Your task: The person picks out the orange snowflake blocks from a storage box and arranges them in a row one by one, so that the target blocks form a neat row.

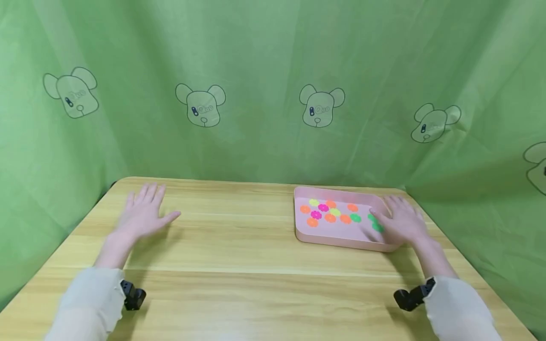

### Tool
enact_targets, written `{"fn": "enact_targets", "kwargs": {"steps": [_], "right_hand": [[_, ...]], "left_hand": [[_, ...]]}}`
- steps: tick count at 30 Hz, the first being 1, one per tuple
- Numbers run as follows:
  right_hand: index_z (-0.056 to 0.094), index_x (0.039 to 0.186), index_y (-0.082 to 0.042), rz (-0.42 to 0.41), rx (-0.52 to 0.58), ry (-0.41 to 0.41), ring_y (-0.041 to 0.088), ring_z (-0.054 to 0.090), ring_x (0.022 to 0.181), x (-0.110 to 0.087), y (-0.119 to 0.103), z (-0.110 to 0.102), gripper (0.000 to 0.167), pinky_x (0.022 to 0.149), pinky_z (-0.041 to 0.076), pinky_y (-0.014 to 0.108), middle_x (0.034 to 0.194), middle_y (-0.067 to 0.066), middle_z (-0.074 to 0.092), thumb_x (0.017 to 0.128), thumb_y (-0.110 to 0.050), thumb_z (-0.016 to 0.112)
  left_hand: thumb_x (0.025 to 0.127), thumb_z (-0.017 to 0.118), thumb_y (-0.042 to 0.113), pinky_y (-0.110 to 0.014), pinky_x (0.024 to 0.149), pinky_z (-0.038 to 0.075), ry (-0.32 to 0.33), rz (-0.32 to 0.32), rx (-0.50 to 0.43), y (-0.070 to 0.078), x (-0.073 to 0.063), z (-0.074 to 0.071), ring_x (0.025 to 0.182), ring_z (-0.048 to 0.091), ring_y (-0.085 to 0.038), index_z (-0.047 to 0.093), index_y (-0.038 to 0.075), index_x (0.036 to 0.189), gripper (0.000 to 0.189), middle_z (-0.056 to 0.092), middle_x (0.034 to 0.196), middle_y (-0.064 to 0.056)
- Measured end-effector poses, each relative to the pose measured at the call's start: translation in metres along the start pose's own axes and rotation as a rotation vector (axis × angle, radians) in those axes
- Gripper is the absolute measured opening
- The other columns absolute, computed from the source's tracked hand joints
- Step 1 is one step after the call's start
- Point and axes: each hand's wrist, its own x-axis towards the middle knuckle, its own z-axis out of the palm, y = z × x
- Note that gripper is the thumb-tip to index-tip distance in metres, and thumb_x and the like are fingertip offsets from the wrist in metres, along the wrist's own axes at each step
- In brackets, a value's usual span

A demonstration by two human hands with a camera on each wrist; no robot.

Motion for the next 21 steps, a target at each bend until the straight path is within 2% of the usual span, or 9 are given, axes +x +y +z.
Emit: {"fn": "enact_targets", "kwargs": {"steps": [5, 8, 14, 18, 21], "right_hand": [[0.017, 0.142, 0.011, 0.032, 0.147, 0.016, 0.056, 0.015, 0.127, -0.005, 0.006, -0.001, 0.081, 0.101, 0.012, 0.067, 0.141, 0.039, 0.017, 0.095, -0.052, 0.034], [0.015, 0.142, 0.012, 0.049, 0.267, 0.016, 0.057, 0.018, 0.126, -0.007, 0.014, -0.001, 0.081, 0.1, 0.017, 0.067, 0.14, 0.04, 0.017, 0.095, -0.05, 0.038], [0.007, 0.143, 0.01, 0.062, 0.472, -0.054, 0.055, 0.02, 0.126, -0.014, 0.028, -0.003, 0.082, 0.1, 0.022, 0.065, 0.142, 0.039, 0.016, 0.095, -0.047, 0.041], [0.011, 0.142, 0.014, 0.059, 0.551, -0.071, 0.053, 0.023, 0.126, -0.02, 0.036, -0.002, 0.078, 0.101, 0.024, 0.062, 0.139, 0.04, 0.021, 0.096, -0.041, 0.043], [0.014, 0.14, 0.016, 0.058, 0.571, -0.073, 0.052, 0.026, 0.126, -0.023, 0.042, -0.001, 0.076, 0.1, 0.026, 0.061, 0.138, 0.04, 0.024, 0.096, -0.037, 0.046]], "left_hand": [[0.087, 0.043, 0.062, -0.058, 0.108, -0.005, 0.013, 0.007, -0.09, 0.015, 0.012, 0.007, 0.136, 0.001, -0.046, 0.01, -0.012, 0.143, 0.098, 0.006, 0.148, -0.031], [0.088, 0.049, 0.055, -0.056, 0.109, 0.001, 0.025, 0.012, -0.202, 0.027, 0.019, 0.011, 0.135, 0.003, -0.046, 0.009, -0.016, 0.141, 0.097, 0.007, 0.147, -0.033], [0.089, 0.055, 0.044, -0.053, 0.111, 0.007, 0.02, 0.007, -0.45, 0.058, 0.035, 0.024, 0.136, 0.006, -0.045, 0.005, -0.013, 0.142, 0.092, 0.004, 0.148, -0.032], [0.09, 0.056, 0.037, -0.051, 0.111, 0.012, 0.018, -0.003, -0.568, 0.084, 0.042, 0.032, 0.135, 0.014, -0.044, 0.013, -0.012, 0.143, 0.083, 0.014, 0.147, -0.031], [0.09, 0.057, 0.035, -0.05, 0.11, 0.017, 0.002, -0.003, -0.637, 0.105, 0.048, 0.04, 0.134, 0.022, -0.042, 0.023, -0.009, 0.142, 0.076, 0.024, 0.146, -0.028]]}}
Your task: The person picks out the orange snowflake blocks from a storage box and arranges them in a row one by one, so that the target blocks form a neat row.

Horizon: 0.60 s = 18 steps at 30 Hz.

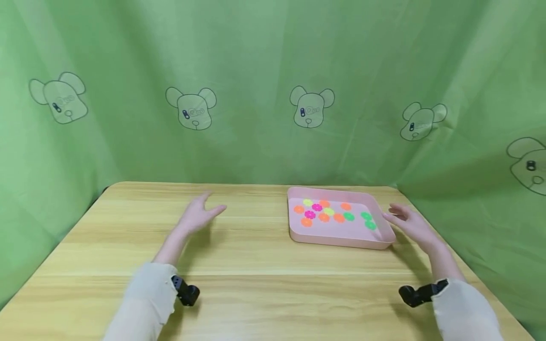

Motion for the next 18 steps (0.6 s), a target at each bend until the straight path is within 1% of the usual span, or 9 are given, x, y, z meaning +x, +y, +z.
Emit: {"fn": "enact_targets", "kwargs": {"steps": [3, 7, 13, 17, 18], "right_hand": [[0.016, 0.139, 0.016, 0.001, 0.01, -0.022, 0.051, 0.027, 0.126, -0.001, 0.005, -0.001, 0.074, 0.1, 0.028, 0.059, 0.139, 0.039, 0.024, 0.096, -0.035, 0.047], [0.017, 0.14, 0.015, 0.009, 0.036, -0.063, 0.05, 0.024, 0.128, -0.001, 0.01, -0.001, 0.073, 0.1, 0.027, 0.059, 0.141, 0.037, 0.023, 0.095, -0.032, 0.05], [0.017, 0.141, 0.014, 0.046, 0.081, -0.105, 0.048, 0.021, 0.129, -0.001, 0.016, 0.003, 0.072, 0.101, 0.027, 0.058, 0.143, 0.035, 0.019, 0.095, -0.03, 0.051], [0.017, 0.141, 0.013, 0.069, 0.115, -0.122, 0.046, 0.021, 0.13, 0.0, 0.019, 0.005, 0.071, 0.101, 0.029, 0.054, 0.144, 0.034, 0.017, 0.094, -0.028, 0.052], [0.016, 0.142, 0.012, 0.076, 0.123, -0.125, 0.046, 0.021, 0.13, 0.0, 0.02, 0.005, 0.072, 0.101, 0.029, 0.054, 0.145, 0.034, 0.016, 0.094, -0.028, 0.052]], "left_hand": [[0.089, 0.059, 0.034, -0.047, 0.11, 0.021, -0.018, 0.002, -0.088, 0.012, 0.005, 0.019, 0.133, 0.027, -0.038, 0.029, -0.006, 0.141, 0.072, 0.03, 0.145, -0.023], [0.088, 0.062, 0.031, -0.044, 0.11, 0.023, -0.04, 0.001, -0.203, 0.03, 0.011, 0.044, 0.133, 0.03, -0.034, 0.031, -0.004, 0.141, 0.071, 0.034, 0.144, -0.02], [0.087, 0.064, 0.024, -0.044, 0.108, 0.027, -0.084, 0.016, -0.321, 0.052, 0.021, 0.084, 0.131, 0.033, -0.036, 0.033, -0.006, 0.139, 0.068, 0.037, 0.142, -0.022], [0.087, 0.064, 0.021, -0.043, 0.108, 0.028, -0.135, 0.021, -0.396, 0.063, 0.026, 0.108, 0.131, 0.033, -0.036, 0.031, -0.007, 0.14, 0.069, 0.035, 0.142, -0.024], [0.086, 0.065, 0.02, -0.043, 0.108, 0.028, -0.148, 0.012, -0.41, 0.066, 0.027, 0.114, 0.131, 0.033, -0.035, 0.03, -0.007, 0.14, 0.069, 0.034, 0.143, -0.023]]}}
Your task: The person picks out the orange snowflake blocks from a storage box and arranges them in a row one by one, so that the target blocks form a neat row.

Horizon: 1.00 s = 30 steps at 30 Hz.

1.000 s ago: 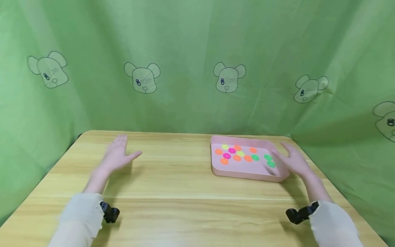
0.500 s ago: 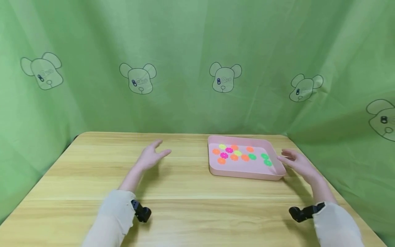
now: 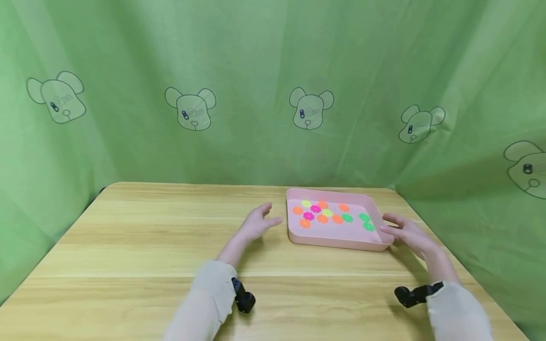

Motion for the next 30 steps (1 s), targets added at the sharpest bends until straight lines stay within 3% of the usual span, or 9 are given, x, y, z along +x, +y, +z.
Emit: {"fn": "enact_targets", "kwargs": {"steps": [6, 11, 13, 15, 18, 21, 24, 27, 30], "right_hand": [[0.009, 0.143, 0.012, 0.012, 0.03, -0.05, 0.048, 0.015, 0.132, 0.001, 0.004, 0.001, 0.077, 0.105, 0.023, 0.056, 0.146, 0.034, 0.009, 0.093, -0.026, 0.054], [0.008, 0.143, 0.012, 0.005, 0.036, -0.074, 0.049, 0.016, 0.131, 0.0, 0.007, 0.001, 0.078, 0.094, 0.04, 0.023, 0.146, 0.035, 0.008, 0.092, -0.023, 0.056], [0.009, 0.143, 0.012, 0.004, 0.045, -0.077, 0.048, 0.018, 0.131, 0.001, 0.008, 0.001, 0.078, 0.082, 0.039, 0.01, 0.145, 0.036, 0.01, 0.091, -0.022, 0.057], [0.008, 0.143, 0.012, 0.001, 0.063, -0.086, 0.048, 0.018, 0.131, 0.002, 0.009, 0.001, 0.079, 0.079, 0.038, 0.008, 0.145, 0.036, 0.009, 0.091, -0.02, 0.058], [0.007, 0.143, 0.011, 0.005, 0.073, -0.105, 0.048, 0.019, 0.131, 0.002, 0.011, 0.001, 0.08, 0.085, 0.04, 0.014, 0.146, 0.035, 0.008, 0.089, -0.018, 0.059], [0.005, 0.144, 0.01, 0.013, 0.072, -0.127, 0.049, 0.019, 0.131, 0.001, 0.012, 0.001, 0.083, 0.099, 0.038, 0.033, 0.146, 0.035, 0.007, 0.089, -0.018, 0.06], [0.003, 0.144, 0.008, 0.011, 0.07, -0.15, 0.049, 0.018, 0.131, 0.0, 0.011, 0.0, 0.084, 0.104, 0.027, 0.05, 0.147, 0.035, 0.005, 0.088, -0.017, 0.06], [0.002, 0.145, 0.008, 0.001, 0.075, -0.172, 0.05, 0.016, 0.131, -0.001, 0.011, 0.0, 0.084, 0.104, 0.025, 0.054, 0.147, 0.035, 0.003, 0.088, -0.015, 0.06], [0.004, 0.145, 0.007, -0.006, 0.075, -0.184, 0.049, 0.016, 0.131, -0.003, 0.01, -0.001, 0.083, 0.103, 0.032, 0.046, 0.147, 0.035, 0.004, 0.087, -0.013, 0.06]], "left_hand": [[0.085, 0.066, 0.021, -0.042, 0.108, 0.027, -0.018, -0.067, -0.062, 0.0, 0.006, 0.027, 0.133, 0.031, -0.034, 0.028, -0.004, 0.142, 0.074, 0.032, 0.145, -0.02], [0.085, 0.066, 0.022, -0.042, 0.108, 0.027, -0.022, -0.096, -0.084, 0.001, 0.008, 0.04, 0.132, 0.031, -0.034, 0.028, -0.005, 0.142, 0.073, 0.032, 0.145, -0.021], [0.085, 0.066, 0.023, -0.042, 0.108, 0.028, -0.017, -0.105, -0.053, 0.002, 0.009, 0.044, 0.132, 0.032, -0.033, 0.03, -0.005, 0.142, 0.073, 0.034, 0.144, -0.02], [0.084, 0.067, 0.024, -0.042, 0.108, 0.028, -0.011, -0.118, -0.014, 0.003, 0.01, 0.047, 0.131, 0.033, -0.032, 0.032, -0.003, 0.142, 0.072, 0.036, 0.144, -0.019], [0.083, 0.069, 0.021, -0.043, 0.107, 0.029, -0.001, -0.139, 0.031, 0.003, 0.011, 0.052, 0.131, 0.033, -0.031, 0.033, -0.001, 0.142, 0.073, 0.038, 0.143, -0.017], [0.081, 0.07, 0.018, -0.044, 0.108, 0.028, 0.011, -0.159, 0.039, 0.003, 0.011, 0.055, 0.132, 0.032, -0.032, 0.033, 0.001, 0.142, 0.073, 0.037, 0.143, -0.016], [0.08, 0.07, 0.013, -0.045, 0.107, 0.028, 0.02, -0.172, 0.023, 0.004, 0.011, 0.056, 0.132, 0.033, -0.032, 0.033, 0.001, 0.142, 0.073, 0.038, 0.143, -0.016], [0.078, 0.07, 0.01, -0.045, 0.107, 0.029, 0.025, -0.18, 0.018, 0.004, 0.011, 0.055, 0.131, 0.034, -0.032, 0.034, 0.0, 0.142, 0.074, 0.039, 0.142, -0.017], [0.077, 0.07, 0.007, -0.045, 0.107, 0.028, 0.027, -0.189, 0.016, 0.004, 0.01, 0.053, 0.131, 0.034, -0.033, 0.034, 0.0, 0.142, 0.075, 0.039, 0.142, -0.017]]}}
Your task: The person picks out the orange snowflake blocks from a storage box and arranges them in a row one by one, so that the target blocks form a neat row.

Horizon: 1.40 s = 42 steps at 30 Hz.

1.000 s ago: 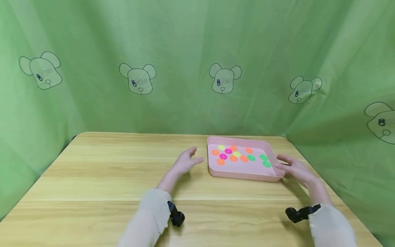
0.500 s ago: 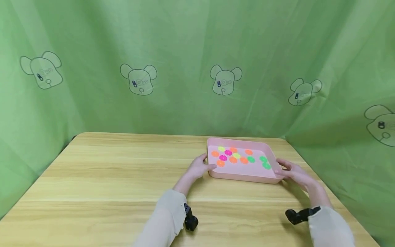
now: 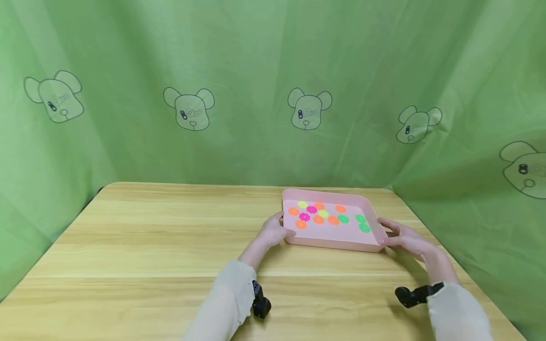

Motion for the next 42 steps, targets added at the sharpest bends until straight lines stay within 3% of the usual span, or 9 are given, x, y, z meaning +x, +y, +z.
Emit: {"fn": "enact_targets", "kwargs": {"steps": [2, 7, 10, 12, 15, 17, 23, 42], "right_hand": [[0.005, 0.145, 0.007, -0.007, 0.0, -0.007, 0.049, 0.016, 0.131, 0.001, -0.002, 0.001, 0.083, 0.099, 0.038, 0.034, 0.147, 0.035, 0.005, 0.086, -0.012, 0.061], [0.009, 0.145, 0.007, -0.035, -0.019, -0.03, 0.049, 0.018, 0.131, 0.002, -0.006, 0.004, 0.083, 0.087, 0.039, 0.016, 0.146, 0.035, 0.009, 0.084, -0.011, 0.064], [0.01, 0.145, 0.007, -0.048, -0.031, -0.046, 0.049, 0.019, 0.131, 0.003, -0.007, 0.008, 0.084, 0.092, 0.039, 0.023, 0.146, 0.034, 0.01, 0.083, -0.012, 0.065], [0.011, 0.145, 0.006, -0.053, -0.037, -0.055, 0.049, 0.018, 0.131, 0.004, -0.01, 0.012, 0.085, 0.1, 0.036, 0.036, 0.146, 0.034, 0.011, 0.083, -0.013, 0.065], [0.011, 0.145, 0.007, -0.07, -0.044, -0.066, 0.05, 0.018, 0.131, 0.006, -0.015, 0.019, 0.085, 0.104, 0.023, 0.057, 0.146, 0.034, 0.011, 0.083, -0.013, 0.066], [0.011, 0.145, 0.008, -0.085, -0.041, -0.072, 0.051, 0.017, 0.131, 0.007, -0.019, 0.024, 0.086, 0.103, 0.018, 0.063, 0.146, 0.035, 0.011, 0.082, -0.012, 0.066], [0.015, 0.144, 0.008, -0.117, -0.05, -0.081, 0.05, 0.02, 0.131, 0.011, -0.03, 0.037, 0.086, 0.103, 0.015, 0.065, 0.146, 0.033, 0.016, 0.08, -0.013, 0.069], [0.02, 0.143, 0.008, -0.221, -0.113, -0.117, 0.047, 0.027, 0.129, 0.021, -0.051, 0.071, 0.083, 0.102, 0.023, 0.062, 0.144, 0.031, 0.026, 0.081, -0.016, 0.07]], "left_hand": [[0.076, 0.07, 0.007, -0.047, 0.107, 0.028, 0.001, -0.002, 0.002, -0.001, -0.001, -0.004, 0.131, 0.033, -0.033, 0.034, 0.001, 0.142, 0.075, 0.038, 0.143, -0.016], [0.074, 0.071, 0.006, -0.048, 0.107, 0.027, -0.003, 0.004, 0.011, -0.003, -0.007, -0.016, 0.131, 0.033, -0.034, 0.036, 0.001, 0.141, 0.075, 0.039, 0.142, -0.017], [0.074, 0.071, 0.006, -0.048, 0.108, 0.026, -0.002, 0.005, 0.028, -0.006, -0.012, -0.023, 0.131, 0.033, -0.034, 0.037, 0.0, 0.14, 0.075, 0.039, 0.142, -0.016], [0.074, 0.071, 0.006, -0.048, 0.108, 0.026, 0.0, 0.0, 0.038, -0.008, -0.015, -0.027, 0.132, 0.032, -0.034, 0.037, 0.0, 0.14, 0.075, 0.038, 0.143, -0.016], [0.074, 0.071, 0.008, -0.048, 0.108, 0.026, 0.004, -0.004, 0.06, -0.012, -0.02, -0.035, 0.131, 0.032, -0.034, 0.037, 0.0, 0.14, 0.075, 0.038, 0.142, -0.017], [0.074, 0.072, 0.008, -0.048, 0.108, 0.026, 0.007, -0.002, 0.07, -0.014, -0.024, -0.041, 0.131, 0.032, -0.035, 0.036, -0.001, 0.14, 0.076, 0.038, 0.142, -0.018], [0.074, 0.072, 0.008, -0.048, 0.109, 0.024, 0.011, -0.002, 0.069, -0.021, -0.032, -0.054, 0.132, 0.031, -0.035, 0.035, -0.002, 0.14, 0.077, 0.037, 0.143, -0.018], [0.075, 0.072, 0.009, -0.049, 0.108, 0.023, 0.046, -0.023, 0.095, -0.039, -0.063, -0.095, 0.132, 0.03, -0.036, 0.036, -0.003, 0.139, 0.075, 0.036, 0.143, -0.019]]}}
